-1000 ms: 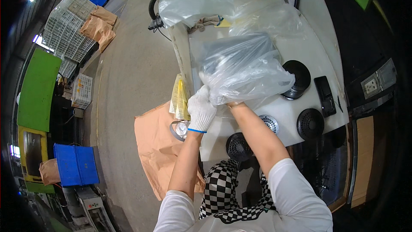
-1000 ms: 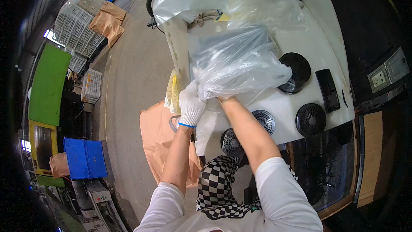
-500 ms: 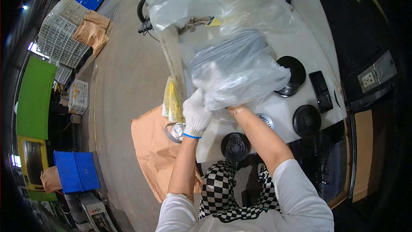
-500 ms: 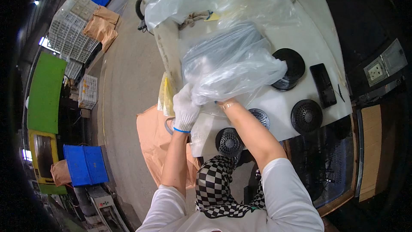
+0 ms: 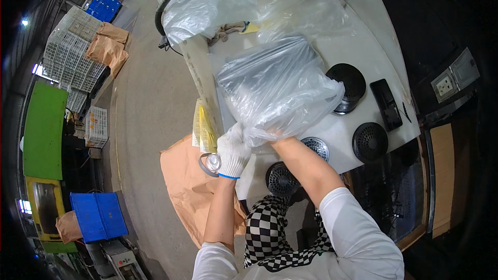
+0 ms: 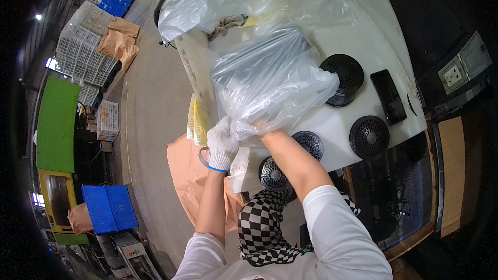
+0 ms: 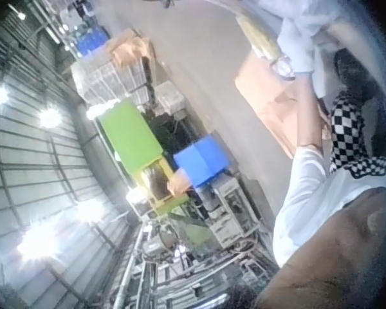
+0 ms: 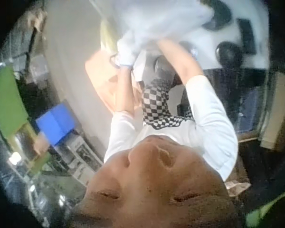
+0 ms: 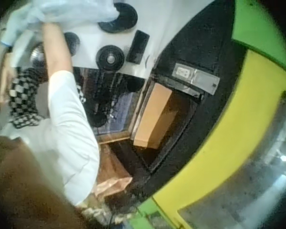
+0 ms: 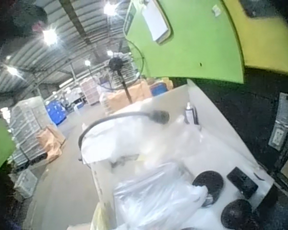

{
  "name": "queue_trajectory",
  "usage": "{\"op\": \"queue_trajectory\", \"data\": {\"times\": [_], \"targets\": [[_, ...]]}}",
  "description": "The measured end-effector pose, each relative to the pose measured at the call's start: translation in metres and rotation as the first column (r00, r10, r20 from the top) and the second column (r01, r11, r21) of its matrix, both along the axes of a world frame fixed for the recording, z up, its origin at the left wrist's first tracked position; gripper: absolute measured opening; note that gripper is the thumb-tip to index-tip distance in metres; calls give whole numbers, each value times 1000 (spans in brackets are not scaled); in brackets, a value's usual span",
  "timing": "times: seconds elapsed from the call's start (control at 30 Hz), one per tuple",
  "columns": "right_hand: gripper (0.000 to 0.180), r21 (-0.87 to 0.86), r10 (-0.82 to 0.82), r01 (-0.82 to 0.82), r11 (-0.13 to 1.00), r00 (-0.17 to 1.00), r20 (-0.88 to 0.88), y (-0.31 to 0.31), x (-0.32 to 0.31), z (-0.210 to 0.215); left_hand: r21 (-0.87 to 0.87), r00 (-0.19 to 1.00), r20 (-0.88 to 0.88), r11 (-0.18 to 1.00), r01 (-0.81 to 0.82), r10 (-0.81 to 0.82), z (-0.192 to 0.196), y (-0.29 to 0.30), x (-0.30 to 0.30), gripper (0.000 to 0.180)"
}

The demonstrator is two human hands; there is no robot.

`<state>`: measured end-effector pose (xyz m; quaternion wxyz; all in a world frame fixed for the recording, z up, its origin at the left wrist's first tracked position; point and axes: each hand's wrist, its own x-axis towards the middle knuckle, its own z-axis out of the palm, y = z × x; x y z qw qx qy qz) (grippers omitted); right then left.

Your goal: The person assembles plastic filter parts by fitting circular grates and cylindrical bodies together by hand, then puts the assembled components into a plastic bag.

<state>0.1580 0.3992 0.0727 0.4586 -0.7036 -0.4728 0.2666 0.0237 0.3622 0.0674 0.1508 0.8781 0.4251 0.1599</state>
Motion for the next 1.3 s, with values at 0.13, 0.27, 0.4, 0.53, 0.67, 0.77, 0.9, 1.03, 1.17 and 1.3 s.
{"op": "queue_trajectory", "data": {"times": [0.13,0.27,0.4,0.53,0.67,0.77,0.9,1.03,1.17,1.3], "targets": [[49,-26,-56,53,998,991,-122,6,4,-8,26,1000,-4,999,23,-23,5,-6,2,22],[49,-81,-69,58,995,989,-131,8,11,9,18,999,-19,999,-42,42,5,-1,-1,24],[46,-43,103,-102,994,995,16,-66,22,-75,-117,972,-231,993,6,-33,-1,8,-10,37],[42,-76,312,-302,950,929,198,-79,34,-137,-584,861,478,795,163,174,-11,27,-1,54],[24,-127,511,-504,854,770,382,-155,37,64,-760,240,645,580,293,725,5,82,5,67],[29,319,-131,11,948,925,358,-144,76,83,-533,692,351,742,-406,631,21,77,65,62],[85,-19,-446,469,883,852,276,-73,110,29,-422,952,-49,857,-294,302,-103,181,37,56],[94,-277,-626,590,758,777,-59,-47,104,-57,-603,819,352,779,-171,453,-105,117,60,36],[75,-314,-720,650,692,594,-358,-43,101,-75,184,862,-496,958,218,-101,-95,90,53,25],[58,-298,-538,501,813,841,-53,-49,71,-41,24,862,-472,981,-194,182,-77,95,46,24]]}}
